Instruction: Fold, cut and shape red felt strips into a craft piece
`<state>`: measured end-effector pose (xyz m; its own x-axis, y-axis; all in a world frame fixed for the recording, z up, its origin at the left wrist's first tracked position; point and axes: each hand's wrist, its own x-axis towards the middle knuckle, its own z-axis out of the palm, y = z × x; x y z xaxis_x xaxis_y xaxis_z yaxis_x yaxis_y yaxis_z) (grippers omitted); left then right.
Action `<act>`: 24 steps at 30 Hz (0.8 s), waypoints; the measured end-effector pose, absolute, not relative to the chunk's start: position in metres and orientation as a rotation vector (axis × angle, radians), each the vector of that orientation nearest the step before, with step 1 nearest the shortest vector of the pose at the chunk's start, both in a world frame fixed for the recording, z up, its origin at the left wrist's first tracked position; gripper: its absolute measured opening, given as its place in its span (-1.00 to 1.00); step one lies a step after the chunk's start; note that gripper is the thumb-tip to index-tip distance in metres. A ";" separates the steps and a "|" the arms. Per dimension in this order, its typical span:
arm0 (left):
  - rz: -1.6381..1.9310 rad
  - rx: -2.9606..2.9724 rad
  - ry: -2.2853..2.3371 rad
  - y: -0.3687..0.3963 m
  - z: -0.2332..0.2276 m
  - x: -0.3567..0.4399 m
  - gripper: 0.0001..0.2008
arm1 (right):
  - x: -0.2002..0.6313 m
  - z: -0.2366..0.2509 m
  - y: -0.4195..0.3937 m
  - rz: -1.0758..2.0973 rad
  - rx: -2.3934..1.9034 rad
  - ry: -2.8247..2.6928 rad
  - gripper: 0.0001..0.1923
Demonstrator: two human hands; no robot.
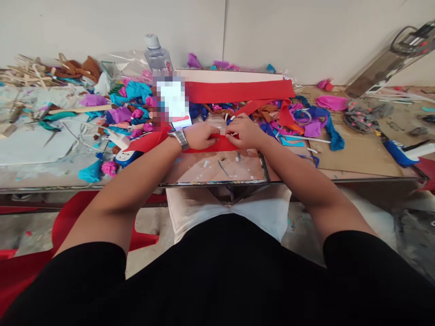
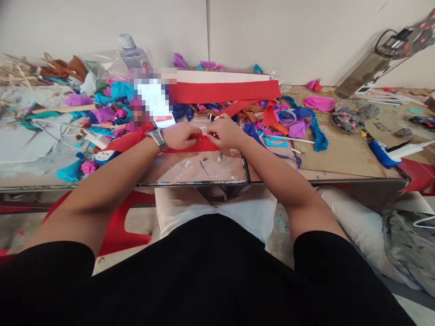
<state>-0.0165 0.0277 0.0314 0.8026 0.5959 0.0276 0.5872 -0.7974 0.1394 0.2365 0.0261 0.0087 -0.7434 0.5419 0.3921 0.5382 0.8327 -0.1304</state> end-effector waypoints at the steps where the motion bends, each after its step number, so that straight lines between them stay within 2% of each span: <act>1: 0.109 2.866 0.943 0.027 0.033 -0.016 -0.83 | 0.236 0.009 0.026 0.007 -0.786 -2.589 -0.73; 15: 0.104 2.820 0.973 0.028 0.033 -0.018 -0.68 | 0.242 0.007 0.023 0.120 -0.815 -2.570 -0.77; 21: 0.221 2.771 0.842 0.024 0.034 -0.012 -0.53 | 0.235 0.006 0.021 0.129 -0.803 -2.599 -0.79; 24: 0.219 2.759 0.848 0.023 0.034 -0.010 -0.59 | 0.235 0.005 0.021 0.152 -0.786 -2.598 -0.78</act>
<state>-0.0105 0.0232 0.0339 0.8195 0.5688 0.0702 0.5318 -0.8003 0.2769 0.2347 0.0205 0.0048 -0.7521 0.5511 0.3614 0.5052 0.8343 -0.2207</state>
